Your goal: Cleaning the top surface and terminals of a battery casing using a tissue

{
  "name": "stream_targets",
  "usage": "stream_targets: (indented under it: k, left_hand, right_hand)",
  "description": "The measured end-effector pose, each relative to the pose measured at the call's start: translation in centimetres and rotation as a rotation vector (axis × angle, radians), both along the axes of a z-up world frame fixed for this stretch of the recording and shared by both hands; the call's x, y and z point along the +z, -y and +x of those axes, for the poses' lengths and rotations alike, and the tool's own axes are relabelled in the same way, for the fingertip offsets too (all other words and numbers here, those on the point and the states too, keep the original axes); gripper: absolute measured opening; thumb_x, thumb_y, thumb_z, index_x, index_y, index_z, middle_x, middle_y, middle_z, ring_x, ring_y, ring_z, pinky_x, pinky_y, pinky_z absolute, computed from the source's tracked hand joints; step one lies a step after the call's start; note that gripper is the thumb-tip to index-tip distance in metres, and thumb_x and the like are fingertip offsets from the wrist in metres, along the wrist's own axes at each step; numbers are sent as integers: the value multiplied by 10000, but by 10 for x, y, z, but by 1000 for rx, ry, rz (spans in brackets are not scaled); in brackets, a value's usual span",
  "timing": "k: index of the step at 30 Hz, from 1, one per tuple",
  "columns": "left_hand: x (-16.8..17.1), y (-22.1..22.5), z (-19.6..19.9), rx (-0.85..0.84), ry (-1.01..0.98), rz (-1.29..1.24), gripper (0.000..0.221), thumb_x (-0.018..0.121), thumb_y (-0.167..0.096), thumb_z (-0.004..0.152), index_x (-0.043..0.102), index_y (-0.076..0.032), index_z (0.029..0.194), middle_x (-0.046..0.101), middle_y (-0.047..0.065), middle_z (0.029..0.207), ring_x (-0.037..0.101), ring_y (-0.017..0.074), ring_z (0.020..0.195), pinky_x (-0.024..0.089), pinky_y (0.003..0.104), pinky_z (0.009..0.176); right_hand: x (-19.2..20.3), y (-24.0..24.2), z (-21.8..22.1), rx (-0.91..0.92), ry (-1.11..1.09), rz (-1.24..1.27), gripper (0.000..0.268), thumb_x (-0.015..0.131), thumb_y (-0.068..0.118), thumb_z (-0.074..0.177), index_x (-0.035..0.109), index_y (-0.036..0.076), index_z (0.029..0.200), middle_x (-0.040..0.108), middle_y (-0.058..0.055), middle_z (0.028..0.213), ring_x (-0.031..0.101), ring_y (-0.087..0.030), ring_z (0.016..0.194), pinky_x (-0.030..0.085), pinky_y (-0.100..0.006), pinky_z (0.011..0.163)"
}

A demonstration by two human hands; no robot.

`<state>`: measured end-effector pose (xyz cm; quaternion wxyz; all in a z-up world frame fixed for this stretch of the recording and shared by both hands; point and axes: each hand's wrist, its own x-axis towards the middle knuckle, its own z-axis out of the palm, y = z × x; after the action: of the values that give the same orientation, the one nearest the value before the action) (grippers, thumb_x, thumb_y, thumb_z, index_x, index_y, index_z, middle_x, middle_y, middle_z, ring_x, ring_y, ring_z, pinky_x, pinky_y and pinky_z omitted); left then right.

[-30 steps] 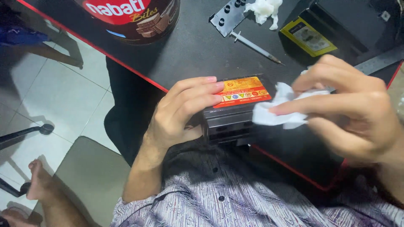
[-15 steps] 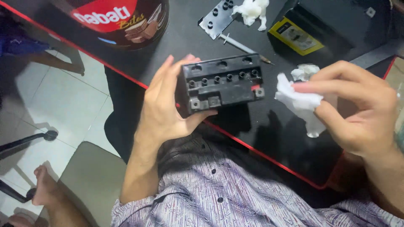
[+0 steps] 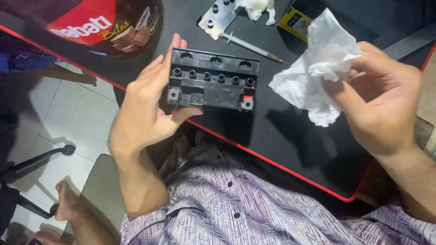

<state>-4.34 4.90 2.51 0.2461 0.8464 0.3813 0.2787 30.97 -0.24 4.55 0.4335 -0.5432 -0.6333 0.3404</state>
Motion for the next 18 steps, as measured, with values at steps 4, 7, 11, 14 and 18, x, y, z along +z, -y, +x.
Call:
stream_targets:
  k: [4, 7, 11, 14, 18]
  left_hand:
    - [5, -2, 2, -9, -8, -99, 888, 824, -341, 922, 342, 10, 1581, 326, 187, 1668, 429, 346, 1544, 458, 396, 1184]
    - [7, -6, 1, -8, 7, -128, 861, 835, -314, 910, 385, 3, 1572, 308, 167, 1673, 449, 326, 1527, 511, 355, 1124]
    - [4, -7, 0, -22, 56, -128, 927, 839, -331, 889, 332, 16, 1583, 343, 181, 1660, 443, 322, 1528, 430, 371, 1233]
    - [1, -7, -1, -21, 57, -85, 924, 816, -379, 901, 338, 26, 1581, 353, 190, 1656, 450, 335, 1529, 422, 392, 1255]
    - [-2, -4, -1, 5, 66, -62, 875, 825, -365, 899, 401, 49, 1543, 380, 208, 1630, 505, 356, 1492, 445, 408, 1229]
  right_hand:
    - [5, -1, -7, -17, 21, -35, 60, 673, -27, 1118, 646, -80, 1106, 560, -116, 1018, 510, -179, 945, 397, -292, 863]
    - [8, -8, -15, 37, 55, -19, 58, 656, -40, 1089, 663, -79, 1132, 589, -127, 1031, 512, -186, 947, 395, -294, 869]
    - [8, -17, -33, 150, -6, -45, 168, 663, -83, 1021, 687, -94, 1187, 623, -147, 1065, 547, -188, 929, 433, -280, 753]
    - [4, -29, -41, 219, -33, -32, 268, 664, -40, 1032, 659, -66, 1298, 646, -161, 1143, 586, -199, 989, 466, -271, 748]
    - [15, -30, -57, 295, -18, -53, 211, 654, -25, 1021, 697, -51, 1226, 641, -136, 1098, 588, -172, 948, 463, -246, 680]
